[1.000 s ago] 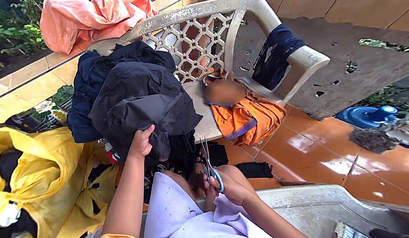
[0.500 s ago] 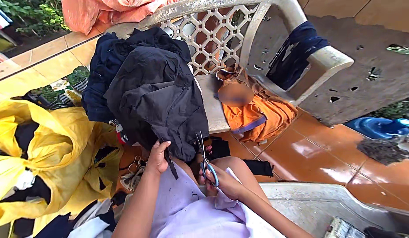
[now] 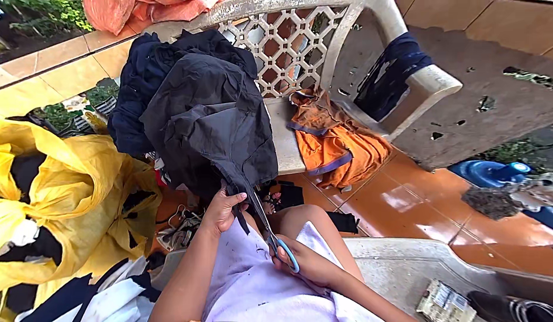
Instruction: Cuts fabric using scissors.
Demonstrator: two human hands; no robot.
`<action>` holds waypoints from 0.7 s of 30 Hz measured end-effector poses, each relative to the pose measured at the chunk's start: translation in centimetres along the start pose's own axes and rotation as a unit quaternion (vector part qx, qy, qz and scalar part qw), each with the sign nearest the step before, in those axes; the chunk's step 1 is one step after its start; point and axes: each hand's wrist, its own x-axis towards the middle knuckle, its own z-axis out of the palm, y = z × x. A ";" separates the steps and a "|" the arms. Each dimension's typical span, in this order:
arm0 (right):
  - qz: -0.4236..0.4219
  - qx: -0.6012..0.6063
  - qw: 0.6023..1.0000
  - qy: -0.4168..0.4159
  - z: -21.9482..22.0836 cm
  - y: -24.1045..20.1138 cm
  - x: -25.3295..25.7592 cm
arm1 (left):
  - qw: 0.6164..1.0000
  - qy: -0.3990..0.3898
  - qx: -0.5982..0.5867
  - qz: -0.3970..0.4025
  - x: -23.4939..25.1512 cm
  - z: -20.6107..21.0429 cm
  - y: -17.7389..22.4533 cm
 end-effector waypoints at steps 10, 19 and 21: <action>0.008 0.012 1.000 -0.020 0.2 -0.3 -0.2 | 0.996 0.030 -0.055 0.060 -0.3 0.0 0.7; -0.019 0.027 0.999 -0.007 -0.2 -1.0 2.4 | 0.995 0.025 -0.063 0.068 -1.4 -0.3 0.5; -0.021 0.022 0.999 -0.009 -0.2 -1.3 2.9 | 0.996 0.038 -0.055 0.066 -1.6 -0.4 0.6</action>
